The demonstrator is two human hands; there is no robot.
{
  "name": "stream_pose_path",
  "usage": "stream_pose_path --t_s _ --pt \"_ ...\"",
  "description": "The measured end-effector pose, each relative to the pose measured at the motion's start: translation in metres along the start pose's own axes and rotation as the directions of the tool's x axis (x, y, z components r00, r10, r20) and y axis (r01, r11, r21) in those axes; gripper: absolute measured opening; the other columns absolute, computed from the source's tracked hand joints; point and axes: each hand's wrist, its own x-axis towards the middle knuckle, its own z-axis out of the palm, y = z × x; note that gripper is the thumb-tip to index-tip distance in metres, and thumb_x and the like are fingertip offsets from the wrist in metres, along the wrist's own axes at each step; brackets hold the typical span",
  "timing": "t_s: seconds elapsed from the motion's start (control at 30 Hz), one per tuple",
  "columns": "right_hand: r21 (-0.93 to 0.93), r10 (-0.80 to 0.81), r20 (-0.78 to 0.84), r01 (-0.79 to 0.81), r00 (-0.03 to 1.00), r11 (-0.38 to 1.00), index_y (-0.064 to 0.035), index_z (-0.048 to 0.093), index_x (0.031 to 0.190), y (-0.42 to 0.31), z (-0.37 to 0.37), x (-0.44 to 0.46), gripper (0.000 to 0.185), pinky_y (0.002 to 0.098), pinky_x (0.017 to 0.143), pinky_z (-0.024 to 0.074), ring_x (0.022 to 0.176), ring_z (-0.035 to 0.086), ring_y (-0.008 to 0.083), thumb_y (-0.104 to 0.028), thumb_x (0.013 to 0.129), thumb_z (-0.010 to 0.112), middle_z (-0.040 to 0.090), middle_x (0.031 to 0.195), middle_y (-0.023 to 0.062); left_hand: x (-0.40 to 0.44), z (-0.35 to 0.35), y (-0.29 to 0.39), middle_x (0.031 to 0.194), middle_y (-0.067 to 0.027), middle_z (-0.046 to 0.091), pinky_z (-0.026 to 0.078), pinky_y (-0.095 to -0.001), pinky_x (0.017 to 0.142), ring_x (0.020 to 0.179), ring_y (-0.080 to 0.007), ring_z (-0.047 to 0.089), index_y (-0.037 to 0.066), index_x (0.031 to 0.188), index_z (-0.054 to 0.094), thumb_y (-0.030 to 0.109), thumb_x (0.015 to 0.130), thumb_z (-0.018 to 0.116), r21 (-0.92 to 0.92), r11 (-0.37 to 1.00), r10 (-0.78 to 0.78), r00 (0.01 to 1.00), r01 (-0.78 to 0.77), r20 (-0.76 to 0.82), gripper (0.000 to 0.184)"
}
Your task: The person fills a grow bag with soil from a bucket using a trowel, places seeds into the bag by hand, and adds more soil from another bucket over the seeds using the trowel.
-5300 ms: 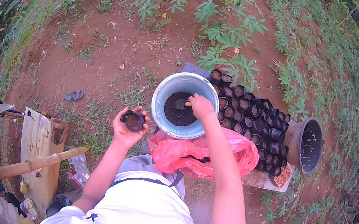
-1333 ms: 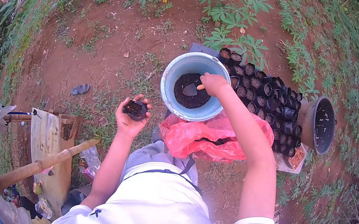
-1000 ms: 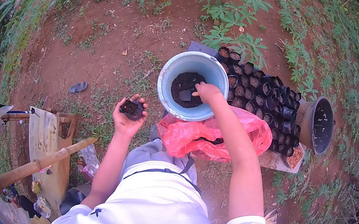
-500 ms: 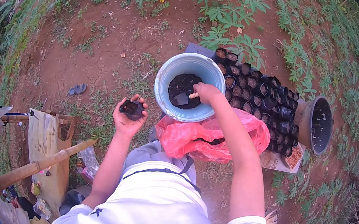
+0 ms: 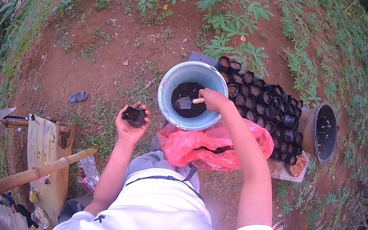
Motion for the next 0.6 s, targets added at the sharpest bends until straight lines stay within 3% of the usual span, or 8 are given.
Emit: stream_pose_path --t_s 0.6 --pt "0.163 -0.009 -0.12 0.028 0.993 0.986 -0.0039 0.058 0.113 -0.014 -0.055 -0.06 0.034 0.0441 0.09 0.0471 0.105 0.06 0.0349 0.01 0.082 0.054 0.06 0.108 0.0165 0.008 0.0 0.001 0.11 -0.0173 0.063 0.053 -0.0446 0.082 0.102 -0.0336 0.061 0.001 0.119 0.059 0.035 0.094 0.053 -0.031 0.999 -0.043 0.998 0.044 0.05 0.043"
